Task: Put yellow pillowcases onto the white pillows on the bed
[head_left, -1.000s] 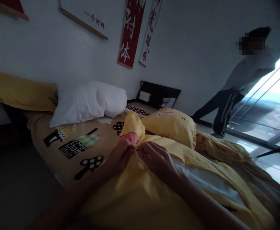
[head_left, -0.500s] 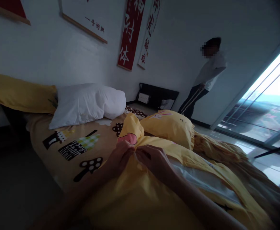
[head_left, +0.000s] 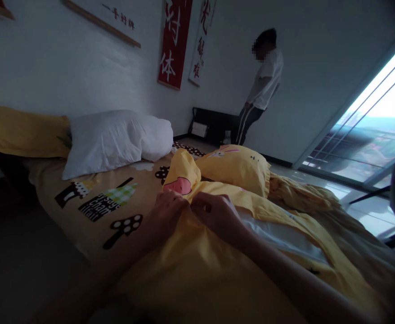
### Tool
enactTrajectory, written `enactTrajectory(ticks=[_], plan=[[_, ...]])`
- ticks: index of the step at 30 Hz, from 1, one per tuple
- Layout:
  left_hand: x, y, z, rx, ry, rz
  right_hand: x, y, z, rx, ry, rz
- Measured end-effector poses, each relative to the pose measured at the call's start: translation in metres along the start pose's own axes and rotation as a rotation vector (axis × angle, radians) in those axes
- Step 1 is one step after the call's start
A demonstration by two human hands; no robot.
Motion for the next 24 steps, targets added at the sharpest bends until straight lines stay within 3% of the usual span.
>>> enactTrajectory(ticks=[6, 10, 17, 24], plan=[[-0.006, -0.006, 0.006, -0.057, 0.096, 0.015, 0.001, 0.004, 0.022, -0.499, 0.37, -0.093], [-0.004, -0.005, 0.004, -0.011, 0.101, 0.056, 0.006, 0.013, 0.03, -0.706, 0.507, -0.18], [-0.001, -0.003, 0.005, -0.038, 0.097, 0.082, 0.01, 0.022, 0.032, -0.819, 0.582, -0.2], [-0.004, -0.001, 0.002, -0.072, 0.101, 0.072, 0.01, 0.025, 0.024, -0.585, 0.599, -0.283]])
Point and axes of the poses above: each hand's wrist, its own x-axis away from the middle knuckle, its own y-axis out of the palm, z = x × y, the point moved 7 cm from there along -x, towards the middle knuckle, and after that the axes turned 14 degrees about -x, right-handed, at the moved point
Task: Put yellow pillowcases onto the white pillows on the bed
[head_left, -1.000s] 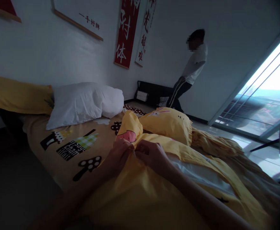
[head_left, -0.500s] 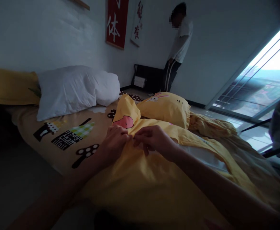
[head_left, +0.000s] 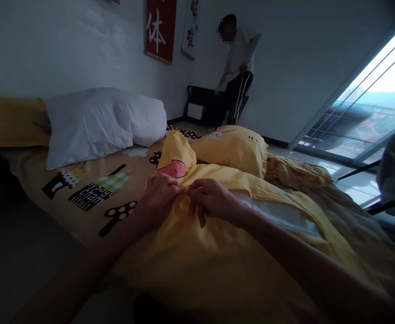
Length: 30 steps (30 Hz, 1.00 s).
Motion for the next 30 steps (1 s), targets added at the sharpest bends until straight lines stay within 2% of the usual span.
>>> enactTrajectory(ticks=[4, 8, 11, 14, 17, 20, 22, 24, 27, 28, 30], plan=[[-0.004, 0.0, -0.016, 0.021, -0.002, -0.039, -0.002, -0.02, -0.015, 0.468, -0.014, 0.138], [-0.003, -0.001, -0.054, 0.058, -0.256, -0.106, 0.005, -0.054, -0.028, 0.905, 0.155, 0.185], [0.005, 0.0, -0.075, 0.062, -0.41, -0.159, 0.024, -0.095, -0.025, 1.059, 0.322, 0.184], [0.015, 0.002, -0.089, 0.03, -0.542, -0.156, 0.061, -0.148, -0.007, 1.096, 0.462, 0.225], [0.023, 0.006, -0.098, 0.0, -0.666, -0.152, 0.114, -0.204, 0.023, 1.095, 0.62, 0.335], [0.021, 0.013, -0.1, -0.021, -0.713, -0.175, 0.16, -0.239, 0.054, 1.102, 0.702, 0.45], [0.015, 0.019, -0.098, -0.032, -0.696, -0.186, 0.176, -0.248, 0.068, 1.137, 0.69, 0.517], [0.01, 0.027, -0.097, -0.048, -0.685, -0.217, 0.183, -0.247, 0.073, 1.192, 0.632, 0.577], [0.007, 0.036, -0.094, -0.031, -0.629, -0.35, 0.199, -0.234, 0.059, 1.247, 0.45, 0.693], [0.008, 0.033, -0.092, -0.031, -0.584, -0.384, 0.212, -0.228, 0.049, 1.255, 0.349, 0.767], [0.012, 0.013, -0.088, -0.089, -0.512, -0.383, 0.25, -0.213, 0.03, 1.27, 0.135, 0.929]])
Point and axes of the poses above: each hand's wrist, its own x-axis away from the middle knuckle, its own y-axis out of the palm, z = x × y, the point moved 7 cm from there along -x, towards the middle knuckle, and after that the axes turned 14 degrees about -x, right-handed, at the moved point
